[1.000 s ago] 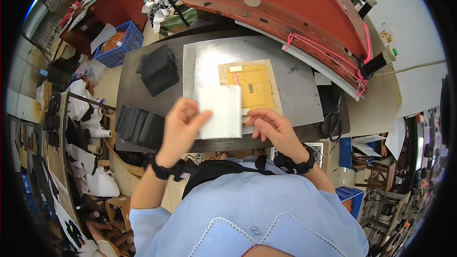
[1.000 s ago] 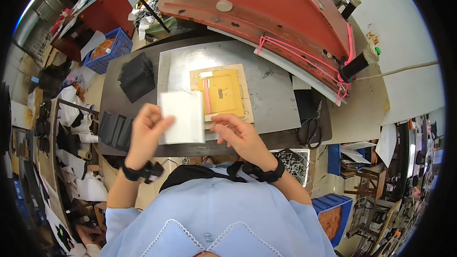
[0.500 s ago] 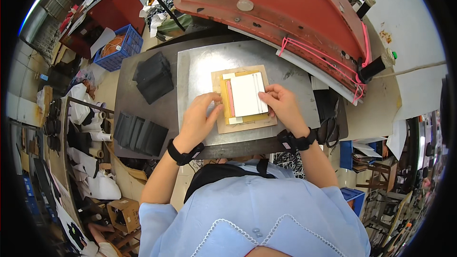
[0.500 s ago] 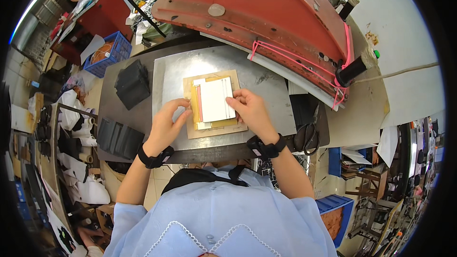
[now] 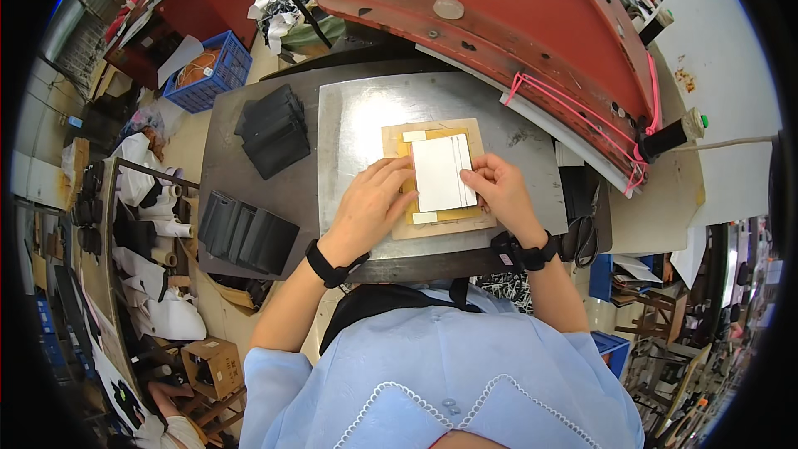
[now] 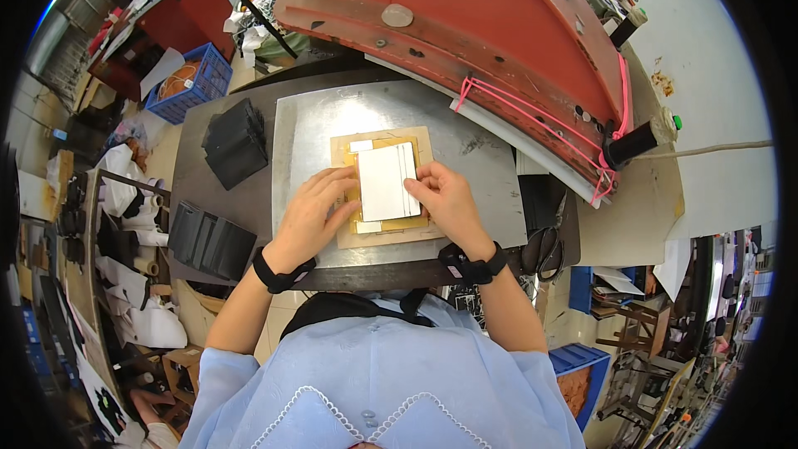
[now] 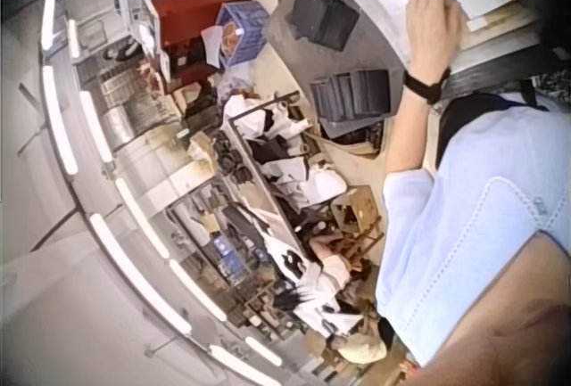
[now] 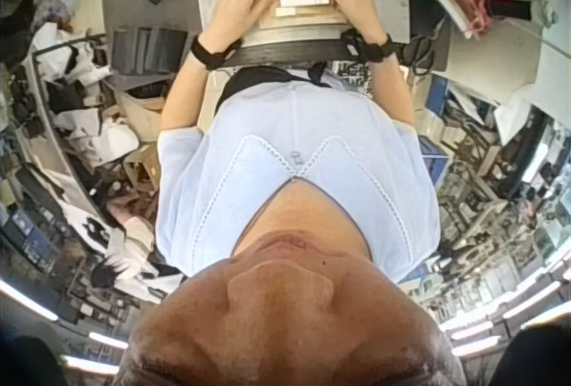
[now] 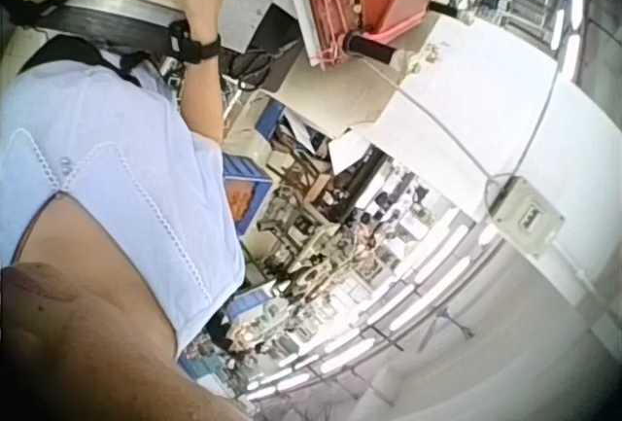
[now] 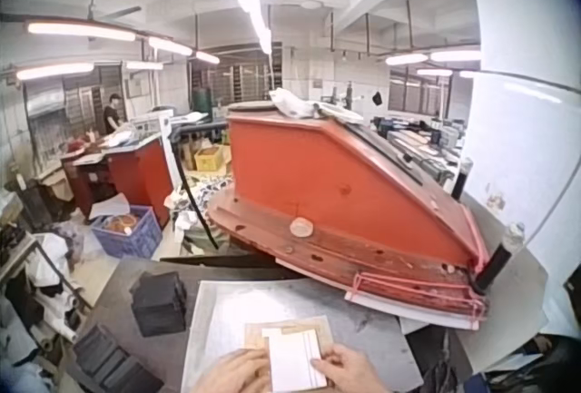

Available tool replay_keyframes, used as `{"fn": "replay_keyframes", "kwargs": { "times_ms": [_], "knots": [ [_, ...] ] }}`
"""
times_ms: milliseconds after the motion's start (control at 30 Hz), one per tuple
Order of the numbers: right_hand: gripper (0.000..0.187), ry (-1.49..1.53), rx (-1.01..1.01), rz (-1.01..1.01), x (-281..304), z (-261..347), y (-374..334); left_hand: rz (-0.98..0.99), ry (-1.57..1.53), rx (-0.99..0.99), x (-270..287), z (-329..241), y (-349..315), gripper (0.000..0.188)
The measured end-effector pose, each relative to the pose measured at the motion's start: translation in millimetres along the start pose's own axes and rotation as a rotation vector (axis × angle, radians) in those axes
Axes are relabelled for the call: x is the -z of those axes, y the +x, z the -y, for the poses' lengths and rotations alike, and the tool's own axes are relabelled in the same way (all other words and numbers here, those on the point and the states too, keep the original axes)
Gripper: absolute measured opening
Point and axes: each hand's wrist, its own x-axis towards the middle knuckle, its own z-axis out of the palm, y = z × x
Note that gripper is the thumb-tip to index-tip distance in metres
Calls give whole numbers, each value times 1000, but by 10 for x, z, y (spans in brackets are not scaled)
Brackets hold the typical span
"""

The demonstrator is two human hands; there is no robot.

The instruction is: The recorder is assembling leather wallet components using a manual press machine to bond pieces together.

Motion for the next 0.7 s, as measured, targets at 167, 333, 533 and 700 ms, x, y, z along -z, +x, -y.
{"fn": "replay_keyframes", "kwargs": {
  "times_ms": [167,333,533,700],
  "knots": [
    [18,-28,24,-33,-69,9,8,20,-3,-1,-28,54,-22,29],
    [18,-43,31,-20,-83,-7,26,11,39,-31,-57,71,-15,36],
    [19,-48,45,-28,-88,-31,24,78,110,-16,-127,132,-21,47],
    [19,-45,71,-13,-87,-87,53,161,86,17,-76,207,-23,49]
  ]
}}
